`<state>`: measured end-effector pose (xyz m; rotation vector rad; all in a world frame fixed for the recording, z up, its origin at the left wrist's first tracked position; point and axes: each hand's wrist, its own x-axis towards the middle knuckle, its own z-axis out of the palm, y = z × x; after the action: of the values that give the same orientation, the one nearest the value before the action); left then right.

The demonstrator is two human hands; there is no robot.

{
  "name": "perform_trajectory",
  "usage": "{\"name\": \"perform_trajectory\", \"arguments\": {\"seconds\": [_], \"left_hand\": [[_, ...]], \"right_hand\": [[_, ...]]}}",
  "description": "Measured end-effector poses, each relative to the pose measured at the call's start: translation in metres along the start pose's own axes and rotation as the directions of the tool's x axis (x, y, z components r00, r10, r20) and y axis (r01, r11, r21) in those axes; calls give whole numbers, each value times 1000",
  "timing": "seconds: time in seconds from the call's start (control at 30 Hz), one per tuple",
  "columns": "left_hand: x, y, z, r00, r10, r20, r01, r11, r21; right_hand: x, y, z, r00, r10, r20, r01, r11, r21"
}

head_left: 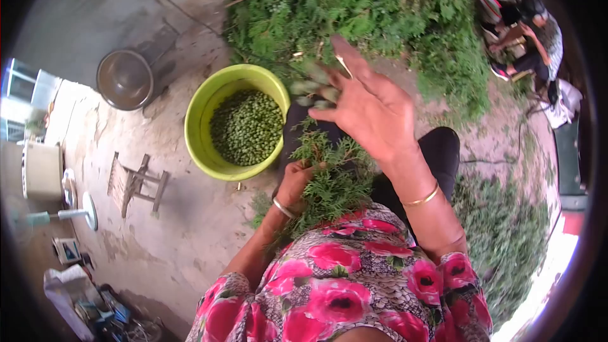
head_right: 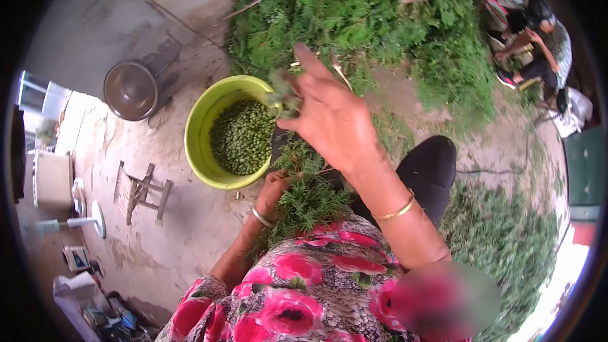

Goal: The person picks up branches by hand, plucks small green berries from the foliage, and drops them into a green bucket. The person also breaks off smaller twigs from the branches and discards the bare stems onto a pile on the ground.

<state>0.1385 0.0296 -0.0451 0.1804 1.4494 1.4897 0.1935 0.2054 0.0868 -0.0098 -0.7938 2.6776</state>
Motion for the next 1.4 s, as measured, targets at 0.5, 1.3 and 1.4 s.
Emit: {"name": "perform_trajectory", "arguments": {"seconds": [0.5,1.3,1.4], "left_hand": [[38,75,-19,994,105,4,-72,706,-704],[87,138,115,873,262,412,-110,928,-356],[77,121,115,892,325,314,-264,939,-220]], "right_hand": [[-68,68,-22,934,225,-278,-323,200,-925],[-128,9,-63,847,-89,-524,-5,985,-175],[-140,0,-74,835,-159,-526,71,980,-184]]}}
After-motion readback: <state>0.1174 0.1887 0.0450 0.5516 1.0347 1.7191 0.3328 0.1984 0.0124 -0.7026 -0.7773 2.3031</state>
